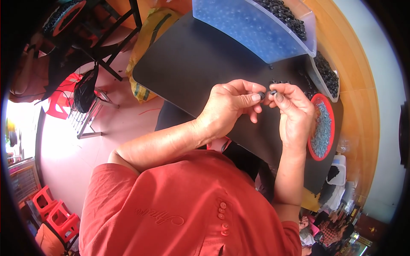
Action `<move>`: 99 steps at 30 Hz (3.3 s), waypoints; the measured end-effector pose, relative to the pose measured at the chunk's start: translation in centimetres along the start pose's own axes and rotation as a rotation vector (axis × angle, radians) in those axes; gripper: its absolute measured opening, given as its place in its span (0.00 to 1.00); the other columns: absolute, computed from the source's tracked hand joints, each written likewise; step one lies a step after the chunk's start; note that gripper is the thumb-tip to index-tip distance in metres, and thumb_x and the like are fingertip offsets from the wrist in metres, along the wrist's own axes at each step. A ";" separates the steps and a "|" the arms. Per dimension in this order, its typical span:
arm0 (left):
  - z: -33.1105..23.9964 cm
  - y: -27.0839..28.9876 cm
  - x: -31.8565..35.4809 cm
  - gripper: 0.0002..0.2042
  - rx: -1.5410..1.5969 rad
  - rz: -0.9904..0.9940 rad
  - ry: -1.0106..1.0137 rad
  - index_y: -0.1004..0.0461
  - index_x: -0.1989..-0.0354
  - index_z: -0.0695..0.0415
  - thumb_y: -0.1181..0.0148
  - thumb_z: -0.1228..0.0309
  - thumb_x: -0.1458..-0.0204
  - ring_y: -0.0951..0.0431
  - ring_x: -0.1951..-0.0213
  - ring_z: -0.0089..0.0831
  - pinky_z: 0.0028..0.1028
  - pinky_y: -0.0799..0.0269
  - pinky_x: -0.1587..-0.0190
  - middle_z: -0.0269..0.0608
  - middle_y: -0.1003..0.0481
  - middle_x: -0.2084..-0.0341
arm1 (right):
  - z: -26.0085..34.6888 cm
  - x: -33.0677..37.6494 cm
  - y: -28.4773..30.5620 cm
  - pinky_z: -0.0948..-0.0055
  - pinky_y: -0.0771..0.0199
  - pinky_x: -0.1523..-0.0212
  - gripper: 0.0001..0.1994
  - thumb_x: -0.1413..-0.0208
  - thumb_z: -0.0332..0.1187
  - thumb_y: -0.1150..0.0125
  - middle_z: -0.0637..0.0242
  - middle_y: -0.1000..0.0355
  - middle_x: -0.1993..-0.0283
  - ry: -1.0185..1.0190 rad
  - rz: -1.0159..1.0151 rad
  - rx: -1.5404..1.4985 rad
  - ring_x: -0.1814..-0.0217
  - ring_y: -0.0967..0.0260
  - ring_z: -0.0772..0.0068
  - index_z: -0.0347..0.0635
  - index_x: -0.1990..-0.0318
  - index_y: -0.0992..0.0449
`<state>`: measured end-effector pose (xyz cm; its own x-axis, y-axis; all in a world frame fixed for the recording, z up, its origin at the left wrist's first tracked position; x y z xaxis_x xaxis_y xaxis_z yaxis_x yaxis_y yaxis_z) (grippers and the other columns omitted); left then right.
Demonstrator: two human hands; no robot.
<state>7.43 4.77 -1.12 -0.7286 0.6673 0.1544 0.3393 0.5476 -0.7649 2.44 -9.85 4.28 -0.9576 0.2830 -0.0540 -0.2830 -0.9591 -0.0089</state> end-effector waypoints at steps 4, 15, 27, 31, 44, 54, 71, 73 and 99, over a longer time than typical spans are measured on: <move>0.0 0.4 -0.1 0.07 0.011 0.004 -0.015 0.26 0.56 0.66 0.43 0.78 0.39 0.22 0.68 0.30 0.29 0.23 0.67 0.47 0.22 0.65 | -0.1 -0.3 -0.6 0.77 0.32 0.59 0.09 0.43 0.23 0.39 0.64 0.25 0.63 0.008 0.087 0.006 0.63 0.29 0.74 0.29 0.57 0.21; 0.2 0.4 0.0 0.06 0.008 -0.032 -0.015 0.25 0.58 0.66 0.40 0.78 0.41 0.22 0.68 0.30 0.29 0.23 0.68 0.45 0.23 0.65 | -0.5 -0.1 -0.5 0.80 0.27 0.56 0.06 0.44 0.19 0.38 0.68 0.25 0.63 0.081 0.034 0.097 0.62 0.27 0.79 0.31 0.59 0.20; 0.0 -0.2 0.1 0.05 -0.096 -0.101 -0.035 0.25 0.59 0.66 0.40 0.80 0.42 0.21 0.68 0.30 0.28 0.23 0.70 0.44 0.22 0.65 | -0.4 0.2 -0.4 0.82 0.30 0.58 0.05 0.44 0.19 0.37 0.70 0.26 0.65 0.158 0.040 0.183 0.63 0.30 0.82 0.31 0.60 0.21; 0.1 -0.8 -0.2 0.04 -0.128 -0.080 -0.096 0.25 0.60 0.66 0.40 0.80 0.42 0.21 0.68 0.30 0.28 0.23 0.71 0.45 0.22 0.65 | -0.1 0.2 -0.4 0.82 0.31 0.58 0.05 0.44 0.19 0.36 0.70 0.26 0.65 0.140 -0.006 0.104 0.62 0.31 0.82 0.31 0.61 0.21; -0.3 -3.6 -2.2 0.03 -0.080 0.002 -0.017 0.25 0.61 0.66 0.41 0.80 0.42 0.21 0.69 0.32 0.30 0.25 0.72 0.46 0.22 0.66 | 0.9 0.2 1.7 0.81 0.29 0.57 0.03 0.43 0.20 0.38 0.70 0.26 0.65 0.218 -0.096 -0.001 0.62 0.31 0.83 0.32 0.62 0.22; 0.0 -3.0 -3.2 0.04 -0.043 0.021 0.016 0.25 0.60 0.64 0.43 0.78 0.41 0.22 0.68 0.31 0.30 0.27 0.69 0.45 0.23 0.66 | 1.1 0.1 1.7 0.81 0.28 0.64 0.09 0.46 0.16 0.40 0.67 0.29 0.65 0.401 -0.062 0.354 0.64 0.29 0.81 0.31 0.57 0.23; 1.0 -1.6 -3.4 0.06 0.109 0.086 0.137 0.26 0.55 0.62 0.45 0.76 0.39 0.22 0.64 0.32 0.30 0.29 0.63 0.45 0.23 0.62 | 1.6 0.0 0.9 0.76 0.28 0.66 0.05 0.42 0.18 0.43 0.62 0.27 0.64 0.460 -0.045 0.437 0.66 0.28 0.75 0.32 0.60 0.24; 1.1 -1.7 -3.4 0.06 0.107 0.092 0.140 0.26 0.56 0.62 0.45 0.76 0.39 0.22 0.65 0.32 0.30 0.29 0.64 0.45 0.23 0.62 | 1.2 -0.1 1.3 0.80 0.33 0.61 0.05 0.41 0.22 0.42 0.65 0.27 0.64 0.462 -0.082 0.472 0.63 0.31 0.78 0.30 0.60 0.23; 0.5 -2.1 -3.1 0.02 0.065 -0.019 0.061 0.26 0.62 0.67 0.42 0.81 0.42 0.21 0.68 0.32 0.28 0.24 0.68 0.48 0.22 0.66 | -0.3 -0.5 1.5 0.80 0.30 0.61 0.04 0.40 0.25 0.40 0.68 0.26 0.64 0.154 -0.137 0.103 0.63 0.30 0.80 0.33 0.61 0.23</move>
<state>8.65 1.30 -0.29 -0.6964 0.6875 0.2059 0.2850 0.5283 -0.7998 2.50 -11.42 4.02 -0.8925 0.3987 -0.2110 -0.4214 -0.9038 0.0750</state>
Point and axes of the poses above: each hand's wrist, its own x-axis away from the middle knuckle, its own y-axis out of the back of the hand, z = x × y, the point moved 4 cm from there along -x, towards the middle knuckle
